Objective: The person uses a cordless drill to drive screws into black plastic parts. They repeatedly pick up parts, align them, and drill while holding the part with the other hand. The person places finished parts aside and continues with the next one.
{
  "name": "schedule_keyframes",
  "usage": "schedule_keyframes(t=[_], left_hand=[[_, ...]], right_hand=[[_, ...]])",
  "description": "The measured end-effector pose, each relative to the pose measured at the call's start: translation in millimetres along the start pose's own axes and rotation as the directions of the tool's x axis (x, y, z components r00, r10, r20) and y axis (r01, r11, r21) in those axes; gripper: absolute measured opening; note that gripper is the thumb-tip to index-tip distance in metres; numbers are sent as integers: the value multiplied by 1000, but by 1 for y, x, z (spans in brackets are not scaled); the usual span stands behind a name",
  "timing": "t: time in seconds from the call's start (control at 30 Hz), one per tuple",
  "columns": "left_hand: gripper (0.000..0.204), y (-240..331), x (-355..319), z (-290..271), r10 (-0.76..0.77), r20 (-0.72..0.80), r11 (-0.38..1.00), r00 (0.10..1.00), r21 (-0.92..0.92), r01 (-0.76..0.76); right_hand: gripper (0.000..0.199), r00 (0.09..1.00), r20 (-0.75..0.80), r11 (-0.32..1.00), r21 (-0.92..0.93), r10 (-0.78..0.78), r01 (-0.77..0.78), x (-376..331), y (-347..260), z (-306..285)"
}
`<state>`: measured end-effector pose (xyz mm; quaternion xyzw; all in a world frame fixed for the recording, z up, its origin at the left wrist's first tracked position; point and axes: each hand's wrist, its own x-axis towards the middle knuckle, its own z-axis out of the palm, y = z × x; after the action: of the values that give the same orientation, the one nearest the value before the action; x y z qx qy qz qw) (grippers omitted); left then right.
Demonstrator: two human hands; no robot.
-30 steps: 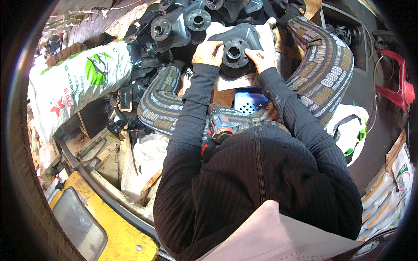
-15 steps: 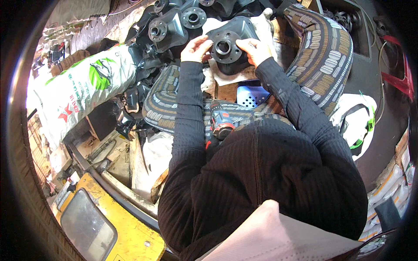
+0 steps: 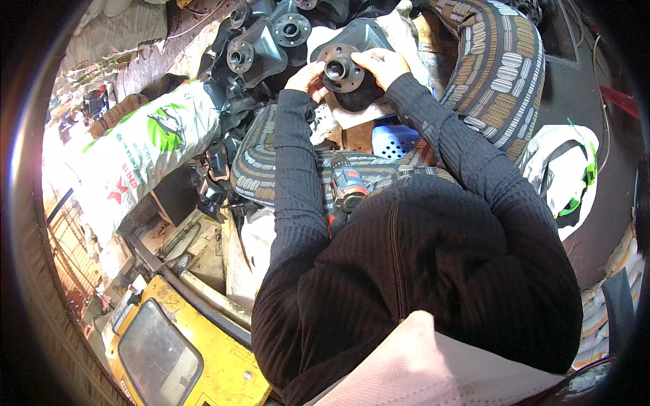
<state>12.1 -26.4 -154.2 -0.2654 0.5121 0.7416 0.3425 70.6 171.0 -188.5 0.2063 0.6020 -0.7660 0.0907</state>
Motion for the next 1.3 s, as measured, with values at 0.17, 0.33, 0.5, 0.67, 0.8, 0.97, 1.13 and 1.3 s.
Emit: schedule_keyframes(t=[0.17,0.33,0.5,0.67,0.8,0.97,1.13,1.3], left_hand=[[24,-1,5,0,19,-52,1000,998,5,-19],[23,-6,11,-5,11,-59,1000,998,15,-11],[21,-10,14,-4,51,-85,998,995,32,-48],[19,-25,18,-2,192,-135,977,972,-66,-202],[22,-43,23,-1,340,-171,940,925,31,-339],[21,-52,24,0,582,-108,775,806,372,-511],[19,-54,31,-4,560,-166,787,812,414,-458],[34,-44,4,-2,485,-129,762,865,547,-346]], right_hand=[[27,999,-10,997,64,35,-35,-1,-1,0],[29,999,-35,999,4,33,-33,-3,-2,0],[31,998,-38,999,-11,47,-47,-2,6,-1],[34,991,-132,971,-237,1,-32,2,16,-3],[36,992,-125,960,-280,-17,-18,4,18,-5],[41,994,-107,955,-288,34,-64,6,18,-9],[42,990,-136,946,-317,22,-65,12,17,-9],[44,995,-76,942,-323,66,-87,10,10,-12]])
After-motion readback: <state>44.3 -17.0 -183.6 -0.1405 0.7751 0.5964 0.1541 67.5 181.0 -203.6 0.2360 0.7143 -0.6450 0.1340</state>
